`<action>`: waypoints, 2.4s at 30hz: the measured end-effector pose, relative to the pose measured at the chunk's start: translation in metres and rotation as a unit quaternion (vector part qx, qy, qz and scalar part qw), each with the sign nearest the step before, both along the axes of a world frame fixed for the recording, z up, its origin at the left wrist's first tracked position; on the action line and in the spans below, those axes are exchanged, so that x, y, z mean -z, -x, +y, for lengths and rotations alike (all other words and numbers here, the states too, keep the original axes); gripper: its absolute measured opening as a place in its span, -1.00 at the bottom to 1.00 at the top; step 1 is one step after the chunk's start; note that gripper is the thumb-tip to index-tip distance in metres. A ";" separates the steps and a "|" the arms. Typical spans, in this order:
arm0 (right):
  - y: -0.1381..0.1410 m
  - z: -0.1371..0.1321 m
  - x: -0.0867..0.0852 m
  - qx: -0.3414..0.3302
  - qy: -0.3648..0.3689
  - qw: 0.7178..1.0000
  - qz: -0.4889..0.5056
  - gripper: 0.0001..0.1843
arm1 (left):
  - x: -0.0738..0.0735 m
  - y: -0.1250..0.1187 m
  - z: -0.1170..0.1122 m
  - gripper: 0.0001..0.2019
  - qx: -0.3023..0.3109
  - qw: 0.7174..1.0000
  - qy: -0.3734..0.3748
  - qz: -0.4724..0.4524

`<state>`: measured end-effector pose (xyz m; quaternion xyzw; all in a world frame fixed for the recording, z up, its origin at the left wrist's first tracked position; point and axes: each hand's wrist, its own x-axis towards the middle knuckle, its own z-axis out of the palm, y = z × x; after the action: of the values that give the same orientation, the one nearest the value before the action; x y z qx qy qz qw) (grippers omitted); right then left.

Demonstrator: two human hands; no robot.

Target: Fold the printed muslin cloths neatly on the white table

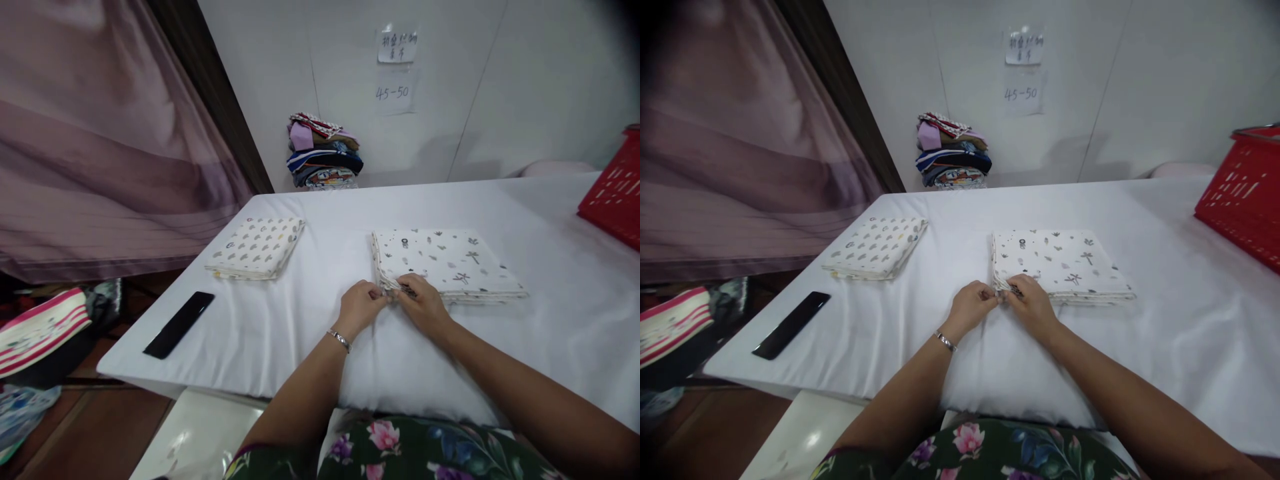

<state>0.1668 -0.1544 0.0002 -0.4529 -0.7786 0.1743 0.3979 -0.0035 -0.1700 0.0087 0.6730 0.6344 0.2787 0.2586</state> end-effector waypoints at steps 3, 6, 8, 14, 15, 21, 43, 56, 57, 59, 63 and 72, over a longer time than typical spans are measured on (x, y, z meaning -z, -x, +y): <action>0.001 0.000 -0.001 -0.002 -0.002 1.000 -0.001 -0.88 | 0.000 -0.005 -0.001 -0.78 -0.019 0.999 0.004 0.041; 0.001 0.000 0.001 -0.007 -0.006 1.000 -0.003 -0.87 | 0.000 -0.008 -0.001 -0.81 -0.021 0.998 0.010 0.055; 0.001 0.001 0.002 -0.006 -0.018 1.000 -0.002 -0.87 | -0.001 -0.008 -0.001 -0.84 -0.017 0.999 0.016 0.044; 0.001 -0.001 0.006 -0.015 -0.073 0.996 -0.058 -0.86 | -0.001 -0.008 0.001 -0.82 -0.014 0.999 0.042 -0.006; 0.002 -0.001 0.006 -0.019 -0.085 0.993 -0.077 -0.86 | 0.000 -0.008 0.002 -0.83 -0.016 0.999 0.046 -0.009; -0.001 -0.001 0.005 -0.028 -0.141 0.986 -0.089 -0.83 | 0.000 -0.006 0.002 -0.80 -0.021 0.998 0.054 -0.011; 0.007 -0.001 0.003 -0.037 -0.086 0.988 -0.126 -0.84 | -0.005 0.000 -0.001 -0.57 0.104 0.989 -0.104 -0.026; -0.126 -0.011 -0.002 0.041 -0.142 0.971 -0.190 -0.70 | -0.002 0.004 0.003 -0.74 0.071 0.996 -0.049 0.019; -0.143 -0.013 0.000 0.064 -0.138 0.971 -0.186 -0.70 | -0.001 0.004 0.003 -0.74 0.068 0.997 -0.045 0.010; -0.171 -0.016 0.002 0.096 -0.112 0.974 -0.174 -0.70 | -0.002 0.003 0.002 -0.74 0.065 0.997 -0.040 -0.005; -0.191 -0.014 0.000 0.179 0.029 0.981 -0.075 -0.65 | -0.006 0.001 -0.001 -0.78 0.057 0.997 -0.038 -0.028; -0.197 0.031 -0.024 0.236 0.363 0.898 0.080 -0.51 | -0.010 -0.010 0.013 -0.61 -0.008 0.998 -0.022 -0.065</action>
<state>0.3636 -0.1230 0.0247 -0.7207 -0.4968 0.3821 0.2963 0.0060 -0.1566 0.0188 0.6535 0.6155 0.3382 0.2823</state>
